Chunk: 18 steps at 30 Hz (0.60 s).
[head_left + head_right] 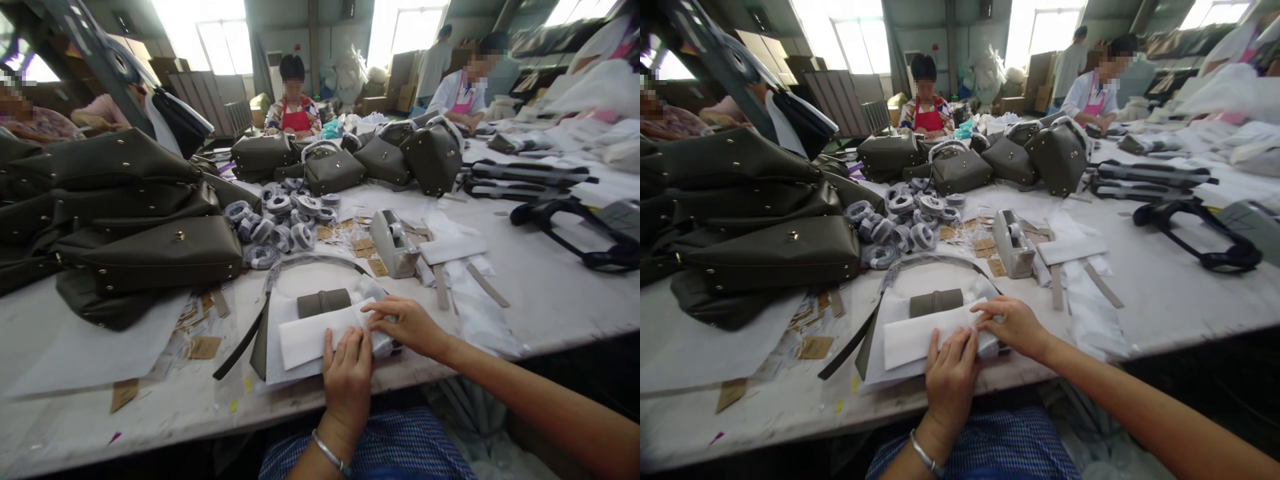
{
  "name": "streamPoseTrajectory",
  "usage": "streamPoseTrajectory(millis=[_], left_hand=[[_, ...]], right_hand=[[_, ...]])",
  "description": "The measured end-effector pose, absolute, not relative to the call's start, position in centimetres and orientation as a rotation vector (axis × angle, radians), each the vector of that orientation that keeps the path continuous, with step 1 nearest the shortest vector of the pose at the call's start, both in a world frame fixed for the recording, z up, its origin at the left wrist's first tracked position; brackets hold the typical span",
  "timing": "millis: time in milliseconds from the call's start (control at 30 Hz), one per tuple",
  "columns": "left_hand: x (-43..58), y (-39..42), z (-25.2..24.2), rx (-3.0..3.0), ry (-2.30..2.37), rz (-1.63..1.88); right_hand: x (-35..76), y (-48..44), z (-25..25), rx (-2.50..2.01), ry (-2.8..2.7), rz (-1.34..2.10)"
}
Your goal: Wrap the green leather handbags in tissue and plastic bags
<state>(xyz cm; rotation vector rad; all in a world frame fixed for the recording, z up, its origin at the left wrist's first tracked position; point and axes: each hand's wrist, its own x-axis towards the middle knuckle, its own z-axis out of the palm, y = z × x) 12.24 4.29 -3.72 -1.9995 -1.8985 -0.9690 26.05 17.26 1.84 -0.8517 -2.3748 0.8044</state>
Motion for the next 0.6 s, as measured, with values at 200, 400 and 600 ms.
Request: streamPoseTrajectory(millis=[200, 400, 600], left_hand=[[12.0, 4.1, -3.5, -2.005, -1.872, -1.025], [11.3, 3.9, -3.8, -2.037, -1.696, -0.996], [11.0, 4.0, -3.9, -2.09, -1.733, -0.927]], right_hand=[[25.8, 17.7, 1.8, -0.873, -2.34, 1.068], [25.3, 17.9, 1.1, -0.896, -2.354, 0.926], [26.9, 19.6, 3.0, -0.858, -2.322, 0.866]])
